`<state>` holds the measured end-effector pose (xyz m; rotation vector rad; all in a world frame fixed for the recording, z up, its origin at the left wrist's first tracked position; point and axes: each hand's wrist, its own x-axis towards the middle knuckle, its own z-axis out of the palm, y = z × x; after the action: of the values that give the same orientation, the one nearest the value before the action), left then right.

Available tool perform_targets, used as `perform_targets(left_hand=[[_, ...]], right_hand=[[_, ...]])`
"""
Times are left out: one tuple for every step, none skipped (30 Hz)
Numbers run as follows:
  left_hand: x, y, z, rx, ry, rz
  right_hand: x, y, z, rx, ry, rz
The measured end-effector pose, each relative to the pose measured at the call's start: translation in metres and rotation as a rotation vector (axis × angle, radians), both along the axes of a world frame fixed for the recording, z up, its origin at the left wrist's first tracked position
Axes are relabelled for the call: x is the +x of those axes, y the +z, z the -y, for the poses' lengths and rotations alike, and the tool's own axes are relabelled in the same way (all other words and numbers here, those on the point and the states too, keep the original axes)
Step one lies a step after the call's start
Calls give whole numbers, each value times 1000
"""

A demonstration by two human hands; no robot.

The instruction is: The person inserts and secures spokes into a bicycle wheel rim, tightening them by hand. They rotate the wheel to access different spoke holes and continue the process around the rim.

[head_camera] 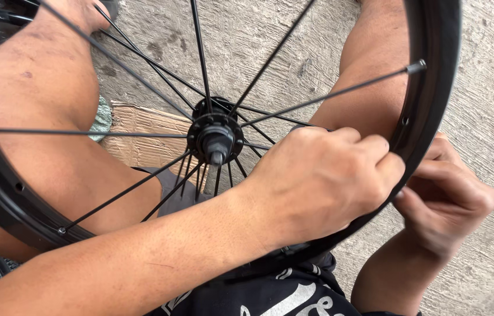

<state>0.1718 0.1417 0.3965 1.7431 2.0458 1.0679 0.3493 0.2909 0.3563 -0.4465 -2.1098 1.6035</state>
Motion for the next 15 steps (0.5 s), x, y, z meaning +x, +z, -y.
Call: perform_targets(left_hand=[[-2, 4, -2, -40, -15, 47], [-4, 9, -5, -79, -27, 91], [-8, 14, -7, -117, -40, 131], [-11, 21, -9, -89, -22, 157], [-14, 28, -9, -61, -10, 182], [-16, 35, -9, -32, 1, 207], [-18, 43, -8, -40, 6, 201], [-19, 51, -7, -47, 7, 196], [-20, 59, -7, -52, 8, 192], [-22, 65, -8, -68, 4, 178], [-23, 71, -8, -85, 6, 164], [-25, 77, -9, -103, 10, 150], [-27, 81, -10, -102, 9, 147], [-28, 86, -12, -101, 5, 145], [-30, 90, -13, -98, -2, 143]], right_hand=[[-1, 6, 0, -50, 16, -3], [-3, 12, 1, -99, 30, -5], [-5, 19, 4, -104, 43, -7], [-5, 28, 7, -100, 39, 2], [-6, 36, 10, -95, 36, 10], [-7, 47, 13, -84, 21, 33], [-9, 57, 11, -137, 31, 33], [-11, 67, 10, -189, 41, 34], [-12, 79, 6, -303, 77, 13], [-16, 84, 6, -335, 95, 6], [-20, 90, 5, -367, 112, -1], [-24, 94, 7, -318, 103, 7], [-27, 96, 11, -271, 73, 14], [-30, 99, 14, -223, 41, 22], [-32, 100, 22, -175, -14, 28]])
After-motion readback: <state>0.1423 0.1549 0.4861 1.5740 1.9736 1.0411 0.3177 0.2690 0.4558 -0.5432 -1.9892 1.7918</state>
